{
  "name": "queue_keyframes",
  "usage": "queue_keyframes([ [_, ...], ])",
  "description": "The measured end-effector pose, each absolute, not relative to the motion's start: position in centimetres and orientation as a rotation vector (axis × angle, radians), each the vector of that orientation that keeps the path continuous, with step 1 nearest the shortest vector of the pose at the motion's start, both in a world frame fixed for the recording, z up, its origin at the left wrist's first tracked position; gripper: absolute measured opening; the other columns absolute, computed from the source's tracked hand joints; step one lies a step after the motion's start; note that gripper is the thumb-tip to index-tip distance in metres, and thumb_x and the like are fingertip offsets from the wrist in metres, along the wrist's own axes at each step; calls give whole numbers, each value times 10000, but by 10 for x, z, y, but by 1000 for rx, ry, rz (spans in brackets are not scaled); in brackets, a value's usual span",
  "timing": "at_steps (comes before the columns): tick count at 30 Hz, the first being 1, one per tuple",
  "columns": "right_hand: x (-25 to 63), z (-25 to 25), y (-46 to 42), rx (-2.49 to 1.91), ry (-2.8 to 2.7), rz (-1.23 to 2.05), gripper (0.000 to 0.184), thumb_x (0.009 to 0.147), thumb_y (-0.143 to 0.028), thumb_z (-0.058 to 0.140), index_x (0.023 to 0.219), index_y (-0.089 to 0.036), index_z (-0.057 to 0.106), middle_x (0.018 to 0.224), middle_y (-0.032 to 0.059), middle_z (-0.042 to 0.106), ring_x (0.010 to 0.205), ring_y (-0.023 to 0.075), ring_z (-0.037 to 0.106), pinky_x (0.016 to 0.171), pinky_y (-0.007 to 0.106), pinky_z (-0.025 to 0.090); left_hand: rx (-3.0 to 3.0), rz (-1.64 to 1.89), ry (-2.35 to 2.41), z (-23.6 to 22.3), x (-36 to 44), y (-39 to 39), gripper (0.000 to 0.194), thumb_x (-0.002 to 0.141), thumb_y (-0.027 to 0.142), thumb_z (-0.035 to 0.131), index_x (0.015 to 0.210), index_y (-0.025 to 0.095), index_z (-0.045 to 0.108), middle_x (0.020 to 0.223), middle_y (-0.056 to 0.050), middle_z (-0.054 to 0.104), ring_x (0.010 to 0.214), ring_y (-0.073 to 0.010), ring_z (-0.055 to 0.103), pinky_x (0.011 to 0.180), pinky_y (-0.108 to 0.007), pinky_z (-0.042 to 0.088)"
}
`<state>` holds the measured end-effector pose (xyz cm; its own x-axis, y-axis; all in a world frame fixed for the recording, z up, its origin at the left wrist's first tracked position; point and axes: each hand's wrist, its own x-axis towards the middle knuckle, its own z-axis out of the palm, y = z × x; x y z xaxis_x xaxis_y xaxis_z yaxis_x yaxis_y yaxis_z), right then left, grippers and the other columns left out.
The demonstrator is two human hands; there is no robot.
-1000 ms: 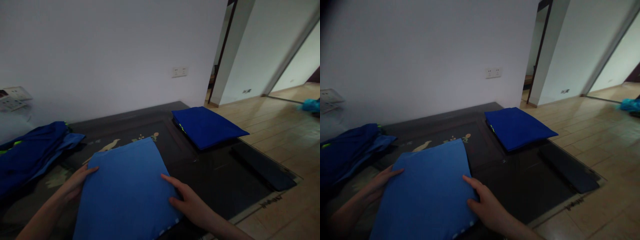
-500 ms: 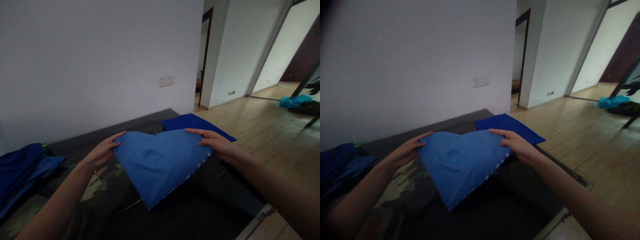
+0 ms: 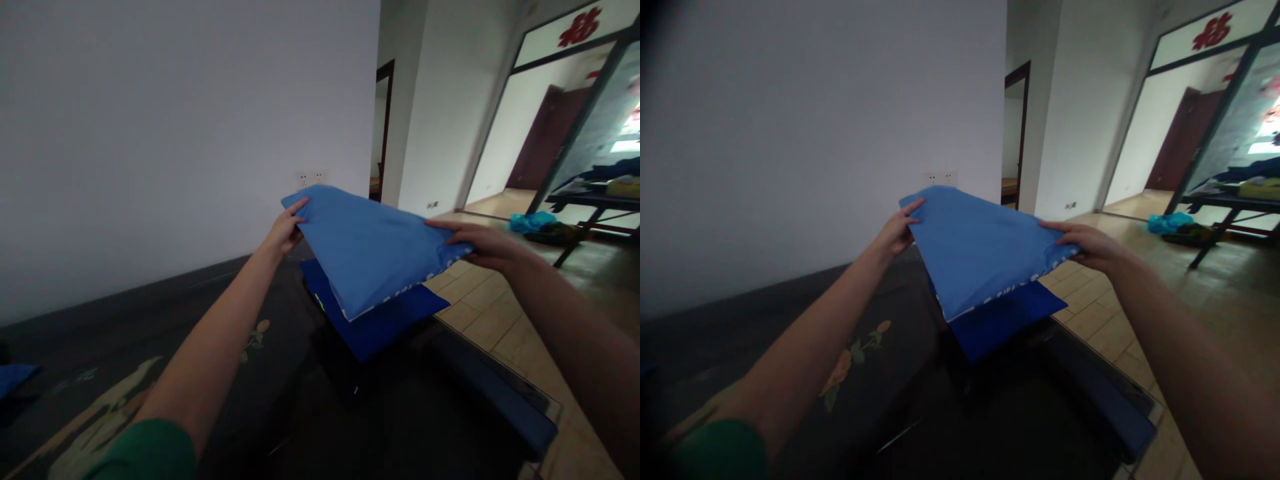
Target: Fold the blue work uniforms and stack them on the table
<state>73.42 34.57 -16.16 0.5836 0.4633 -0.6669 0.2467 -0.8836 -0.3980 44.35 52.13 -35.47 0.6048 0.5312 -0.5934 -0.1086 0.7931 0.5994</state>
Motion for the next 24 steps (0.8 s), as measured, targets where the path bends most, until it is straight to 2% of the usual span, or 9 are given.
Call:
queue_keyframes([
  [2, 740, -192, 304, -2450, -335, 1527, 510, 781, -124, 544, 1285, -185, 601, 969, 80, 696, 487, 44, 500, 450, 187, 384, 497, 211, 960, -385, 451, 471, 702, 758, -23, 487, 1405, 247, 445, 1092, -70, 660, 635, -76, 596, 656, -214, 542],
  [5, 745, -227, 246, -2489, -164, 1638, 551, 710, -122, 605, 1259, -178, 602, 908, 60, 677, 527, 75, 513, 465, 198, 421, 442, -16, 1075, -422, 450, 400, 653, 745, -7, 505, 1367, 190, 486, 970, -84, 679, 543, -69, 546, 545, -188, 511],
  [7, 747, -238, 220, -2471, -190, 1646, 520, 718, -202, 643, 1237, -189, 609, 886, 48, 656, 553, 81, 507, 471, 199, 417, 431, -47, 1109, -437, 446, 372, 645, 765, 24, 514, 1379, 214, 462, 983, -77, 672, 519, -56, 525, 512, -174, 491],
  [10, 749, -240, 204, -2439, -289, 1647, 528, 719, -346, 696, 1220, -199, 617, 789, 21, 606, 558, 80, 466, 452, 190, 369, 444, -44, 1130, -449, 442, 361, 636, 793, 69, 540, 1387, 276, 447, 1073, -69, 651, 522, -46, 527, 504, -169, 476],
  [13, 750, -237, 203, -2467, -330, 1652, 586, 675, -400, 734, 1204, -170, 628, 716, 6, 566, 543, 75, 429, 444, 192, 333, 487, -28, 1129, -454, 441, 366, 669, 747, 37, 593, 1369, 259, 483, 1175, -92, 620, 579, -64, 566, 516, -172, 471],
  [18, 759, -239, 205, -2573, -491, 1631, 597, 689, -428, 696, 1221, -167, 623, 851, 64, 639, 627, 132, 520, 523, 251, 425, 555, 31, 1151, -460, 441, 366, 739, 711, -28, 581, 1391, 236, 463, 1293, -107, 565, 770, -111, 628, 633, -184, 507],
  [20, 758, -240, 210, -2748, -747, 1510, 523, 697, -410, 677, 1157, -161, 661, 903, 93, 657, 688, 183, 563, 595, 309, 478, 577, 45, 1164, -461, 441, 364, 738, 709, -29, 577, 1390, 234, 466, 1293, -106, 568, 798, -121, 634, 663, -189, 513],
  [22, 745, -238, 220, -2867, -1134, 1239, 398, 710, -365, 658, 1050, -162, 705, 1015, 129, 658, 851, 261, 600, 770, 406, 506, 597, 50, 1173, -461, 440, 361, 709, 722, -8, 572, 1385, 225, 475, 1266, -113, 588, 772, -126, 636, 653, -198, 516],
  [24, 715, -233, 233, -2777, -1502, 1032, 306, 759, -328, 615, 1012, -191, 717, 1142, 129, 635, 1058, 309, 566, 964, 480, 433, 612, 51, 1177, -461, 439, 360, 652, 761, 28, 544, 1382, 213, 479, 1230, -121, 613, 732, -129, 636, 638, -217, 524],
])
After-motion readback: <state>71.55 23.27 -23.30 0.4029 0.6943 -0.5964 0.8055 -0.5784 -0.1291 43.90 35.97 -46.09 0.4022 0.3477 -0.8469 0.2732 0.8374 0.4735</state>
